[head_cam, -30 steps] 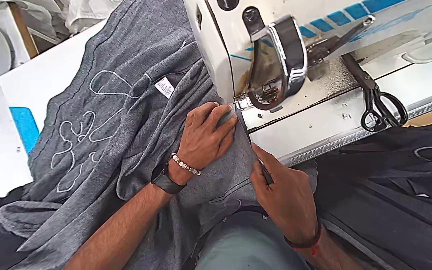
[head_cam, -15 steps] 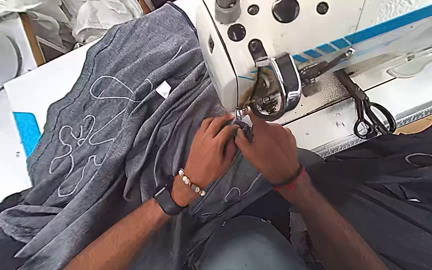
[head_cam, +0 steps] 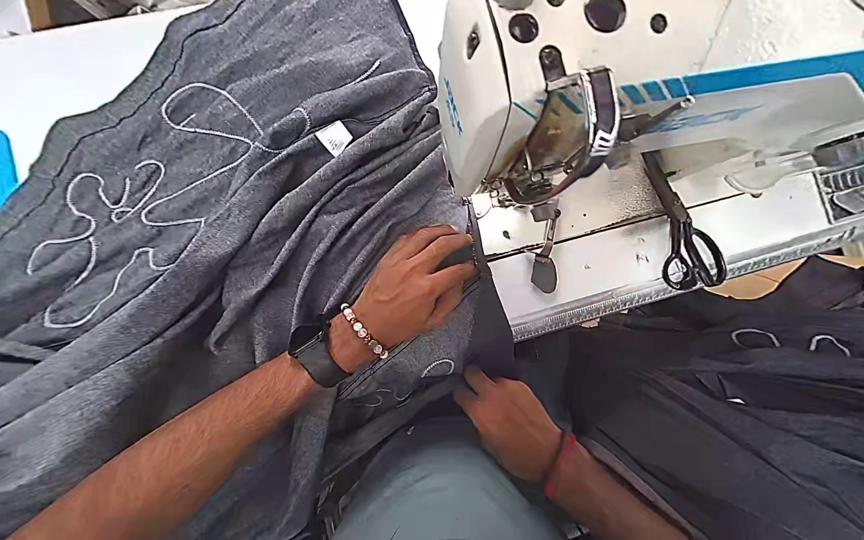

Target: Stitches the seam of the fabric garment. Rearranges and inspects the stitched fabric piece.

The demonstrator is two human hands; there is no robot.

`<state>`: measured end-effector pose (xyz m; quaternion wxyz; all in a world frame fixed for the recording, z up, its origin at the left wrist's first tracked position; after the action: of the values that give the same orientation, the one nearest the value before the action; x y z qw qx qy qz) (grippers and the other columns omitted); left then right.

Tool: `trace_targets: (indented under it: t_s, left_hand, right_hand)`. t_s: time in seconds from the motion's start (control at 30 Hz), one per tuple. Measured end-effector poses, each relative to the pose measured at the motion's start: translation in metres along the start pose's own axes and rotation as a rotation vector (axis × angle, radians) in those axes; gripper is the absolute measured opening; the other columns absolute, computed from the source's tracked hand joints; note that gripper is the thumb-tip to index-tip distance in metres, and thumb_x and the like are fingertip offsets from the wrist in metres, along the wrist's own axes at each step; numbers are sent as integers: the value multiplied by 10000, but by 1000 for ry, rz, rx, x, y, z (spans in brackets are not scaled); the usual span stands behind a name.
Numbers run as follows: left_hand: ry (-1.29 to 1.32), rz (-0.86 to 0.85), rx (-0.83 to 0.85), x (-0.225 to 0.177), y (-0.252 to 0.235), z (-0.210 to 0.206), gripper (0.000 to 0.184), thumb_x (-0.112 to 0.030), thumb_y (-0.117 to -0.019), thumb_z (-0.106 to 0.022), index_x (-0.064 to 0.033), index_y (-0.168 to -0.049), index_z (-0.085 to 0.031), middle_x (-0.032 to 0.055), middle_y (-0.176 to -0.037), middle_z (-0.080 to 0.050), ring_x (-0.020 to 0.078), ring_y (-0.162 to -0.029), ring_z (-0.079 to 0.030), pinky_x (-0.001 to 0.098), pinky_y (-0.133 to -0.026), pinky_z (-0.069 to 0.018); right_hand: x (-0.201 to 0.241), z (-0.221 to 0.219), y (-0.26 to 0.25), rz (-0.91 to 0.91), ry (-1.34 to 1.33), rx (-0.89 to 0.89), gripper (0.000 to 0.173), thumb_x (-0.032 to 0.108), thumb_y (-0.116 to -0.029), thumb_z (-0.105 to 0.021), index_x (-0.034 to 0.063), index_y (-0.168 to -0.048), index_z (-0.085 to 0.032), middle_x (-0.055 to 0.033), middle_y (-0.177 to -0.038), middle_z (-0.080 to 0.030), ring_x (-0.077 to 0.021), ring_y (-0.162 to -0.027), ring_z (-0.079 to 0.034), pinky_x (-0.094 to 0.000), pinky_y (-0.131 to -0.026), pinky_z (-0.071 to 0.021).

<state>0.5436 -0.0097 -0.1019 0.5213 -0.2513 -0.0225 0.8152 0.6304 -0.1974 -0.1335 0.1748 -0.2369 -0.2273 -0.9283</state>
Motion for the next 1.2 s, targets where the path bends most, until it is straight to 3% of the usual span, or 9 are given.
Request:
trace_targets:
  t_s: [0.07, 0.1, 0.2, 0.3, 0.5, 0.73, 0.9, 1.03, 1.2]
  left_hand:
    - [-38, -56, 10, -3, 4, -1, 293, -240, -997, -531, -165, -1135, -777, 121, -1384, -636, 340, -1391, -500, 522, -1160, -394]
    - [-51, -71, 14, -2, 5, 0, 295, -247, -998, -530, -185, -1143, -778, 115, -1382, -636, 343, -1393, -494, 531, -1168, -380]
    - [-62, -72, 19, -2, 7, 0, 296, -277, -1007, -523, -215, -1138, -782, 102, -1350, -642, 323, -1352, -515, 533, -1147, -377]
    - [-85, -88, 33, -5, 4, 0, 313, -294, -1009, -508, -239, -1148, -783, 89, -1328, -646, 312, -1322, -528, 542, -1120, -370]
    - [-129, 60, -51, 2, 2, 9, 293, -359, -999, -589, -132, -1118, -729, 69, -1267, -684, 275, -1274, -584, 471, -1076, -451]
    - [-225, 189, 96, 11, -2, 0, 533, -505, -1019, -411, -297, -1486, -563, 35, -1521, -521, 292, -1392, -449, 509, -1122, -336]
    - [-202, 73, 69, 10, -2, 2, 521, -461, -1027, -446, -224, -1473, -573, 2, -1562, -500, 272, -1443, -428, 503, -1169, -316]
    - [-117, -4, 80, 5, -1, -2, 451, -359, -1039, -447, -251, -1443, -617, -44, -1559, -516, 261, -1483, -402, 502, -1215, -290]
    - [-113, 61, 9, -7, 2, -5, 395, -298, -1037, -487, -264, -1387, -668, 0, -1506, -573, 324, -1458, -436, 543, -1210, -311]
  right_hand:
    - [-5, -4, -14, -48, -154, 356, 294, 103, -963, -589, 88, -1245, -670, -199, -1219, -657, -377, -976, -701, -562, -767, -585]
    - [-6, 10, -19, -11, -231, 325, 260, 156, -981, -589, 115, -1209, -706, -152, -1151, -708, -338, -996, -707, -560, -809, -578]
    - [-15, 81, -25, -73, -420, -436, 222, 221, -1027, -567, 122, -1045, -765, 3, -855, -726, -103, -733, -690, -340, -656, -606]
    - [-46, 125, -43, -396, -258, -803, 242, 260, -1038, -587, 126, -1169, -740, -18, -955, -705, -121, -781, -687, -335, -667, -598]
    - [-55, 123, -71, -604, -140, -765, 190, 343, -953, -703, 189, -1048, -760, 9, -862, -685, -160, -702, -652, -413, -605, -539]
    - [-56, 127, -67, -532, -56, -780, 143, 230, -979, -672, 139, -1014, -776, -40, -846, -669, -192, -689, -649, -403, -581, -538]
    - [-38, 112, -65, -375, 236, -771, 222, 134, -1019, -562, 28, -1110, -734, -123, -926, -606, -267, -845, -638, -359, -661, -550]
    - [-56, 111, -44, -313, 58, -712, 286, 145, -971, -593, 117, -1193, -770, -90, -1010, -667, -226, -943, -660, -371, -755, -581]
    - [-52, 90, 12, -336, 57, -1085, 243, 281, -963, -641, 107, -1073, -771, -109, -983, -683, -231, -903, -660, -379, -747, -562]
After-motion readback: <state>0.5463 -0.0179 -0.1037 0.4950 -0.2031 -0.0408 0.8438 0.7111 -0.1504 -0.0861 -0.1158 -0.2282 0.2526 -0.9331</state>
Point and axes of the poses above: each hand's wrist, its own y-axis away from the middle knuckle, its own z-axis out of the back of the hand, x = y × z, the point moved 5 cm from there along -y, towards the middle knuckle
